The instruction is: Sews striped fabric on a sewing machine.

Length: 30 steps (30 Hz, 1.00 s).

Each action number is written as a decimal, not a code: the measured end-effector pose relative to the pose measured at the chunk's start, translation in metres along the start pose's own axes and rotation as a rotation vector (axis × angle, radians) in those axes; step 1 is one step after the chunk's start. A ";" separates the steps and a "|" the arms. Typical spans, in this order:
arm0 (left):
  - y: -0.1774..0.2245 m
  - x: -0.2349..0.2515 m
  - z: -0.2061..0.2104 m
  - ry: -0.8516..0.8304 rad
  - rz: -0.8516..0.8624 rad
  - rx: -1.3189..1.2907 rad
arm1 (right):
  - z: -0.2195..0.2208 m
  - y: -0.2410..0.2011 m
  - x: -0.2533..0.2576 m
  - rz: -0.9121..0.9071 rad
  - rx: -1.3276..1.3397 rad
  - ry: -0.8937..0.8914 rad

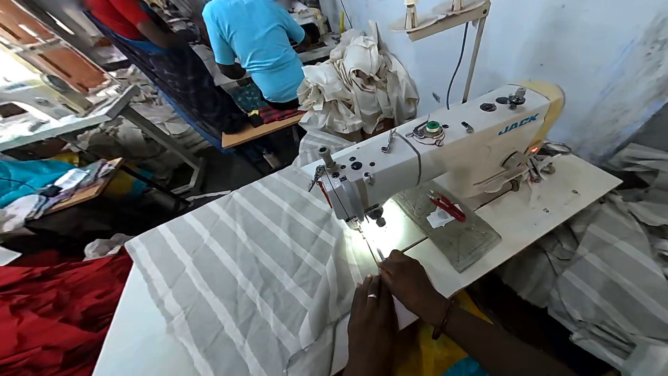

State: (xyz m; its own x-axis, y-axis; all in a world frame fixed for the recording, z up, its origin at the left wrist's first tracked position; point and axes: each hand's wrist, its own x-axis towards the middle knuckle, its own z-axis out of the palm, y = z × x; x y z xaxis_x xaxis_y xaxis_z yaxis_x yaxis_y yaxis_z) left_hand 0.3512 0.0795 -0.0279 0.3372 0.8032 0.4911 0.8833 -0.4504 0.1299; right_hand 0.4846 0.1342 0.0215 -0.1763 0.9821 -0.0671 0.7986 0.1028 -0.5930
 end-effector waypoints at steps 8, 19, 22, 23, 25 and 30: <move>-0.053 0.063 0.015 0.025 0.086 0.025 | -0.021 0.004 0.039 -0.105 -0.072 -0.106; -0.068 0.071 0.014 0.011 -0.073 -0.076 | -0.013 0.028 0.054 -0.361 -0.098 0.183; -0.068 0.074 0.015 0.045 -0.118 -0.087 | -0.009 0.028 0.060 -0.363 -0.047 0.276; -0.067 0.074 0.014 0.035 -0.112 -0.082 | -0.009 0.029 0.060 -0.376 -0.052 0.261; -0.067 0.074 0.013 0.015 -0.070 -0.055 | -0.009 0.031 0.060 -0.422 -0.117 0.220; -0.073 0.075 0.012 -0.012 -0.114 -0.051 | -0.009 0.035 0.064 -0.505 -0.140 0.230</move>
State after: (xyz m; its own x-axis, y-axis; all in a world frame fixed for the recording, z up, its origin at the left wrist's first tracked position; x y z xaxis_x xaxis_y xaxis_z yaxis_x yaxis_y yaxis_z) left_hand 0.3163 0.1772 -0.0109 0.2393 0.8548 0.4604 0.8988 -0.3744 0.2280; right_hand 0.5063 0.2025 0.0038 -0.4386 0.8131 0.3826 0.7193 0.5729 -0.3930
